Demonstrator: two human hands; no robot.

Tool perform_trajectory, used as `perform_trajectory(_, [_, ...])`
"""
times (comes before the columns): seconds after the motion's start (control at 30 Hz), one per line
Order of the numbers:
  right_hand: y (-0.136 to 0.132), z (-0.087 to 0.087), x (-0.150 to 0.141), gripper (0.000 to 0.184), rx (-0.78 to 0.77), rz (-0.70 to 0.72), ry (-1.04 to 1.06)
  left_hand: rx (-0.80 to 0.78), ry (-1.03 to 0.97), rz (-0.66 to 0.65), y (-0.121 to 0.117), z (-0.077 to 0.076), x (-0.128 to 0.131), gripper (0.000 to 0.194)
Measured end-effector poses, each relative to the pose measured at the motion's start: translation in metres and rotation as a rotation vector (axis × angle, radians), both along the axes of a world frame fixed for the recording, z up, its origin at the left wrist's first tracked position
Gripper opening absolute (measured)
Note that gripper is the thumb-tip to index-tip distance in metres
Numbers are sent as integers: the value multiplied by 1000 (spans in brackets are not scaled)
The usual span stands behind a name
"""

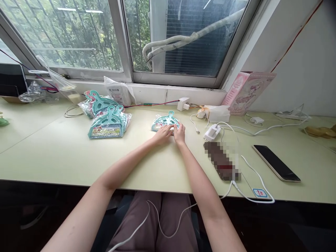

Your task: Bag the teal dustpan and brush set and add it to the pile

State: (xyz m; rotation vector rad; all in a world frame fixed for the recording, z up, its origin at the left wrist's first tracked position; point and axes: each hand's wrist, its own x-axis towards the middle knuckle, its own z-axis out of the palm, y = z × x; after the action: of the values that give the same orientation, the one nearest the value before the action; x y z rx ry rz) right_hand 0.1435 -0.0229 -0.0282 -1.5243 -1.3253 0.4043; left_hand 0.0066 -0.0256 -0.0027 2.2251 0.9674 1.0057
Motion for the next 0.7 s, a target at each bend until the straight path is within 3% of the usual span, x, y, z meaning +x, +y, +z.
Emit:
perform_trajectory(0.1, [1,-2,9,40,-30,-22,33,58,-6,284,11,0,-15,40])
perform_trajectory(0.17, [0,-1,12,44,-34,-8,27,-37,-21,522,23,-1,-35,46])
perform_trajectory(0.23, [-1,-1,13,50,-23,16,19,-178,-21,613,32,-3,-51,44])
perform_trajectory(0.33, [-1,1,17,52,-32,77,40,-300,-133,562,35,-3,-57,32])
perform_trajectory(0.43, [-2,6,23,48,-48,175,162,-432,-462,534,32,-1,-50,39])
perform_trajectory(0.53, [-4,17,27,47,31,304,266,-804,-732,358,29,6,-48,32])
perform_trajectory(0.6, [-9,25,25,50,110,299,208,-1005,-787,181,29,10,-52,24])
perform_trajectory(0.7, [-20,32,12,49,197,143,-105,-1026,-806,2,28,10,-57,20])
